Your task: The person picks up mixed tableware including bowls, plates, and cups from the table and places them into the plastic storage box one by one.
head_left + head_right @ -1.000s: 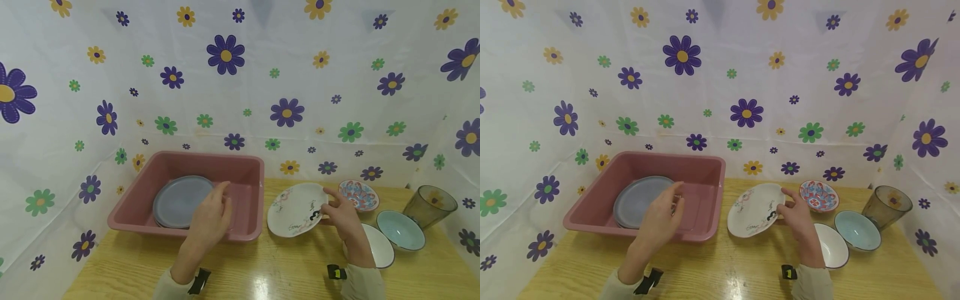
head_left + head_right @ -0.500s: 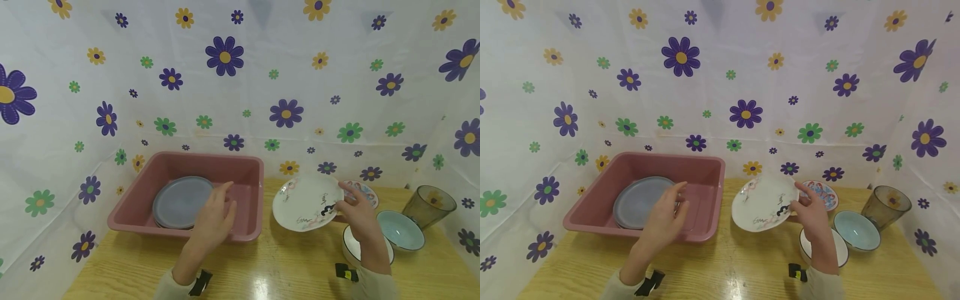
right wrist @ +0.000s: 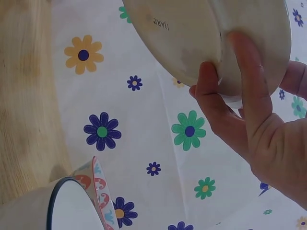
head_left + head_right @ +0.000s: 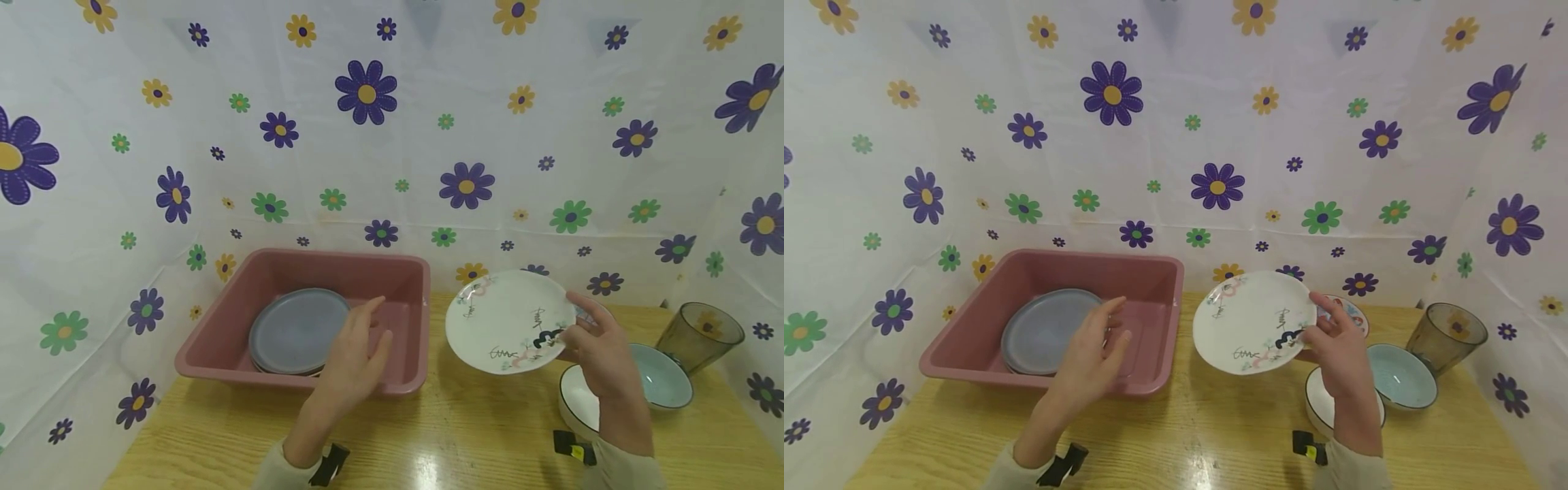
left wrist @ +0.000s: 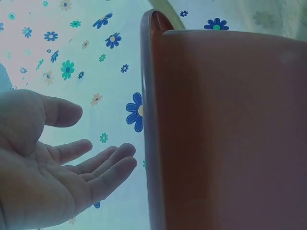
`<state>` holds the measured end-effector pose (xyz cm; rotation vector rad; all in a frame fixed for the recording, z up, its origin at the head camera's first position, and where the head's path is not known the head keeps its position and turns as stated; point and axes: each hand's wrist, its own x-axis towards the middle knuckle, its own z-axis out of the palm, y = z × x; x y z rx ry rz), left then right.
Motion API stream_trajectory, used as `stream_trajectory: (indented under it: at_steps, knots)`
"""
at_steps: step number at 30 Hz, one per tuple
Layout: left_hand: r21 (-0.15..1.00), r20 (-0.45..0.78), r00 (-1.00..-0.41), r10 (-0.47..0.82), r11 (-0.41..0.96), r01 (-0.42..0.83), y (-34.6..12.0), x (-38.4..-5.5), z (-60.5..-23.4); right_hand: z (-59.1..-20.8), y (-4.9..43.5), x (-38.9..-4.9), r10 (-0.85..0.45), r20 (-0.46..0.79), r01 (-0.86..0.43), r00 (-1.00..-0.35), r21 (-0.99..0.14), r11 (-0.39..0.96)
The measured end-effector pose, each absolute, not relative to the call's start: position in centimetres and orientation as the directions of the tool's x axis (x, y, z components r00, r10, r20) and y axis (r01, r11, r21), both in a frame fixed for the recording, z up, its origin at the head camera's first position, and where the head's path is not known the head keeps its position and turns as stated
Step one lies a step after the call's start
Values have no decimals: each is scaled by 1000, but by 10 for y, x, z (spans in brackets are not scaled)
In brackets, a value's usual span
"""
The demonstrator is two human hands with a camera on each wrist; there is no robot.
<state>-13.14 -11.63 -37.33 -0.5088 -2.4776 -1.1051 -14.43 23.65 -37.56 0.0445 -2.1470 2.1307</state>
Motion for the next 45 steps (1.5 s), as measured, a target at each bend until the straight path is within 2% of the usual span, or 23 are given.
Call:
stream_trajectory:
  at_steps: [10, 16, 23, 32, 40, 45]
  knots:
    - [684, 403, -895, 190, 587, 432, -111, -128, -372, -373, 241, -140, 3, 152, -152, -988, -982, -114]
    - [749, 381, -901, 208, 502, 432, -107, -125, -373, -371, 242, -137, -5, 162, -160, -987, -979, -124]
    - [816, 332, -915, 228, 418, 400, -103, -123, -373, -370, 243, -135, -38, 216, -203, -976, -956, -214]
    - [924, 197, -942, 271, 271, 271, -95, -122, -375, -364, 243, -129, -76, 238, -210, -968, -940, -270]
    - [997, 51, -934, 354, 43, 70, -91, -118, -374, -361, 240, -126, -128, 277, -236, -952, -934, -267]
    - [999, 31, -933, 357, 19, 41, -89, -118, -375, -362, 239, -129, -214, 350, -281, -912, -914, -294]
